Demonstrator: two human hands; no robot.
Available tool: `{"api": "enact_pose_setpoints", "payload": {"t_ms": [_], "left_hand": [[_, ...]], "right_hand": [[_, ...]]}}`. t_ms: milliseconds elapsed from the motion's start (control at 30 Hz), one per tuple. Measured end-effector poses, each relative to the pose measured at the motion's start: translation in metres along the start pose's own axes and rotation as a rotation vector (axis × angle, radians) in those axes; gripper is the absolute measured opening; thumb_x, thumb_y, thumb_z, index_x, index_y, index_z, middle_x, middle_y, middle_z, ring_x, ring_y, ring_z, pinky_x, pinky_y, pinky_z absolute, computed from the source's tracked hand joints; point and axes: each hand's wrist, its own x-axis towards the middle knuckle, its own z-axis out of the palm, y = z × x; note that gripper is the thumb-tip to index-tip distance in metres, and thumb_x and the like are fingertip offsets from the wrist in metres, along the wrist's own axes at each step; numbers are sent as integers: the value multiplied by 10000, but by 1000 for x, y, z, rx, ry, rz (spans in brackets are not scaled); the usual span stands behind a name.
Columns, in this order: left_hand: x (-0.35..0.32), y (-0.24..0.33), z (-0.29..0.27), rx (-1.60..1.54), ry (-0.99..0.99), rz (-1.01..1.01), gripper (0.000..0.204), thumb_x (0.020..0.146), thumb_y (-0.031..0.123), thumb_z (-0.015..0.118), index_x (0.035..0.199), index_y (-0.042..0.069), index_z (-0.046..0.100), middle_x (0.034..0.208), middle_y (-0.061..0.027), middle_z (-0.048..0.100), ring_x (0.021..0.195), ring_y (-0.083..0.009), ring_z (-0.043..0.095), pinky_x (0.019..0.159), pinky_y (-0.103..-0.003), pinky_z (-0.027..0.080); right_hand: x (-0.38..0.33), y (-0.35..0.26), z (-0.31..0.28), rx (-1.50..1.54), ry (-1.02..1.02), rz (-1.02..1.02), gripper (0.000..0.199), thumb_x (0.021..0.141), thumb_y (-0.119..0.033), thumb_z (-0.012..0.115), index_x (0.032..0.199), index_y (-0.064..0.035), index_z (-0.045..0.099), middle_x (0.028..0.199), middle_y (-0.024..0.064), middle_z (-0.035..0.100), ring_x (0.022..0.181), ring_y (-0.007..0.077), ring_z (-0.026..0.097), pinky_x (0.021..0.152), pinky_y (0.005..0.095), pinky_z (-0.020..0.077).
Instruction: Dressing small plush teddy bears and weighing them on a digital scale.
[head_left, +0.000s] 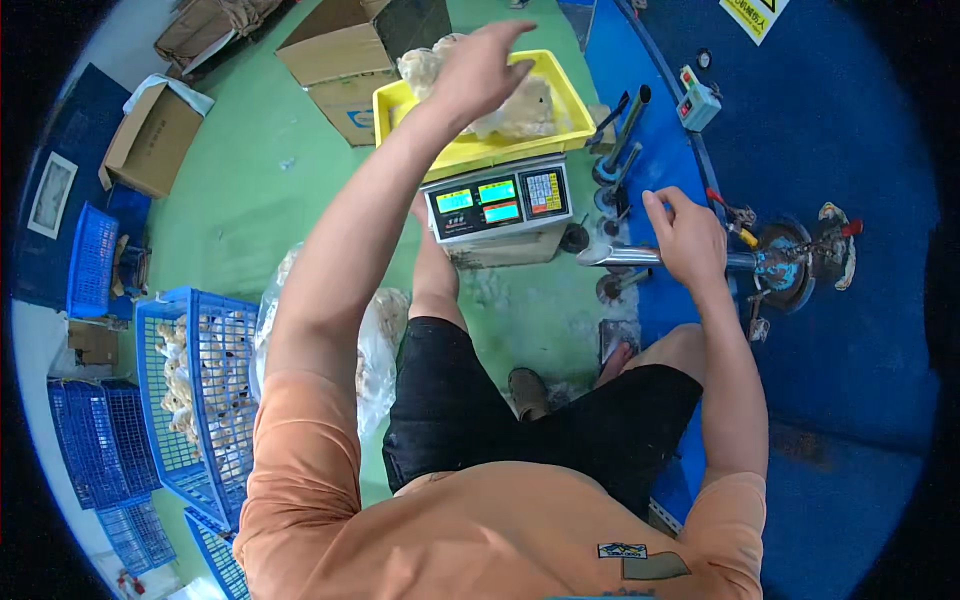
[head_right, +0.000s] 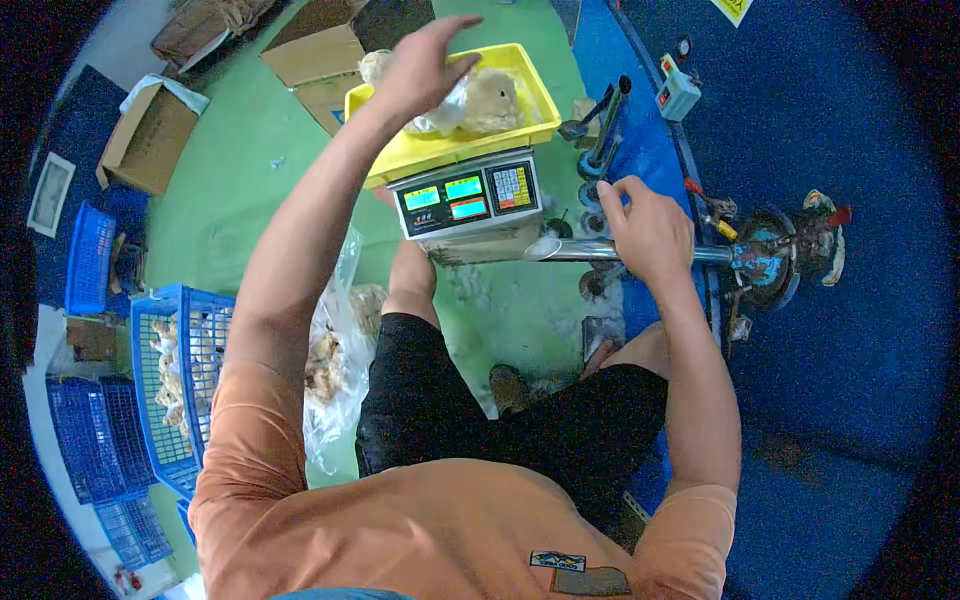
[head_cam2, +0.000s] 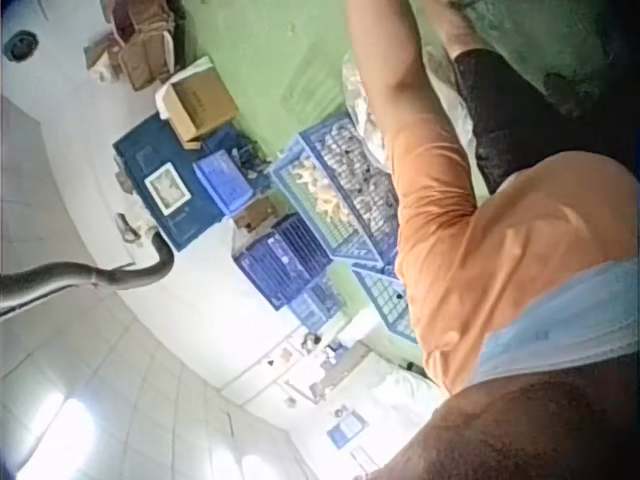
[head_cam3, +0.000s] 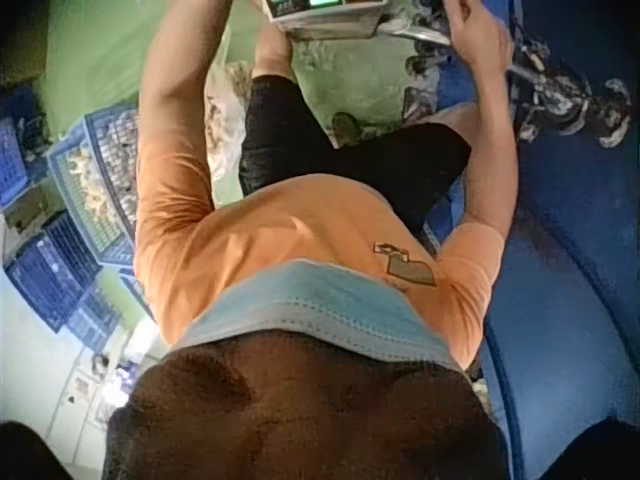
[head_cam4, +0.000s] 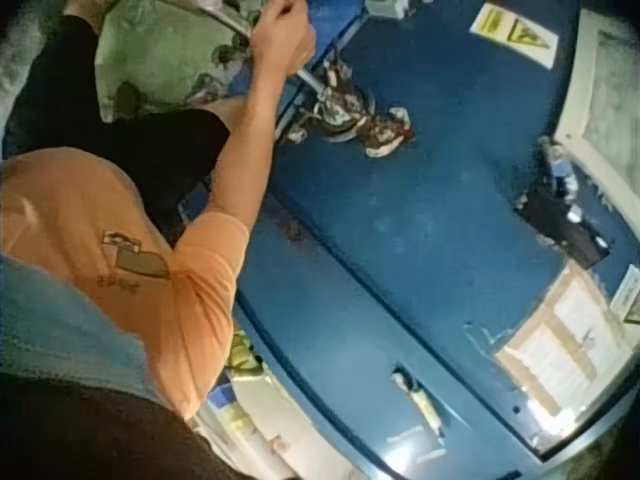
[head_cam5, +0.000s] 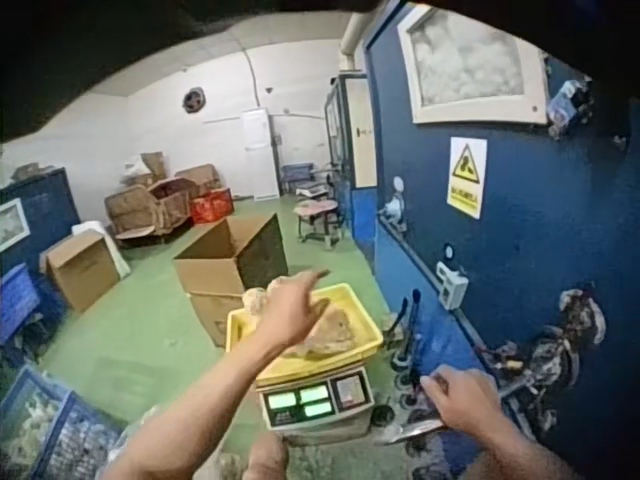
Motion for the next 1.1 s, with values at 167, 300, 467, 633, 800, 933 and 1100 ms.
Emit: {"api": "enact_pose_setpoints", "payload": {"t_ms": [167, 300, 467, 633, 800, 933, 1100], "left_hand": [[7, -77, 70, 452, -358, 366, 635, 795, 220, 745, 1366, 57, 520, 1241, -142, 650, 1062, -376, 632, 942, -464, 515], [-24, -56, 70, 725, -665, 40, 497, 770, 304, 718, 1200, 70, 633, 1185, -137, 675, 1058, -349, 624, 926, -464, 495], [-56, -64, 32, 673, -325, -94, 333, 799, 266, 665, 1050, 50, 703, 1008, -146, 710, 903, -340, 618, 856, -440, 479], [-99, 47, -48, -255, -44, -279, 601, 758, 268, 761, 1286, 18, 618, 1230, -163, 667, 1127, -323, 607, 992, -436, 457], [-195, 87, -37, -406, -57, -542, 707, 761, 209, 801, 1362, -37, 522, 1245, -209, 641, 1125, -298, 632, 978, -375, 502], [-240, 107, -1, -816, -235, -976, 748, 788, 232, 808, 1388, -60, 471, 1279, -233, 614, 1170, -294, 607, 1010, -364, 481], [-240, 118, 36, -903, -297, -725, 730, 803, 231, 803, 1398, -34, 472, 1304, -201, 610, 1164, -295, 609, 1031, -365, 460]], "right_hand": [[1, -5, 3, 37, 26, -31, 419, 979, -459, 513, 924, -87, 697, 723, 95, 708, 661, 390, 645, 618, 478, 486], [-3, 4, 0, 30, 40, 3, 414, 975, -459, 517, 916, -91, 698, 717, 95, 706, 663, 388, 646, 617, 475, 485], [-1, -3, 4, 30, 55, -35, 411, 975, -458, 517, 897, -93, 690, 715, 99, 704, 663, 391, 644, 619, 484, 484], [-4, 7, 7, -15, 97, -2, 416, 977, -456, 513, 869, -90, 677, 718, 110, 703, 665, 397, 642, 624, 495, 483], [-3, 9, 9, -18, 92, -33, 427, 979, -459, 505, 851, -85, 667, 727, 126, 705, 673, 407, 642, 634, 505, 486], [-2, 8, 10, -3, 104, -35, 440, 978, -468, 500, 847, -81, 666, 736, 141, 707, 683, 415, 644, 643, 510, 488], [-1, 7, 11, -28, 100, -25, 455, 973, -481, 497, 853, -77, 669, 742, 155, 708, 697, 416, 650, 654, 511, 492]]}}
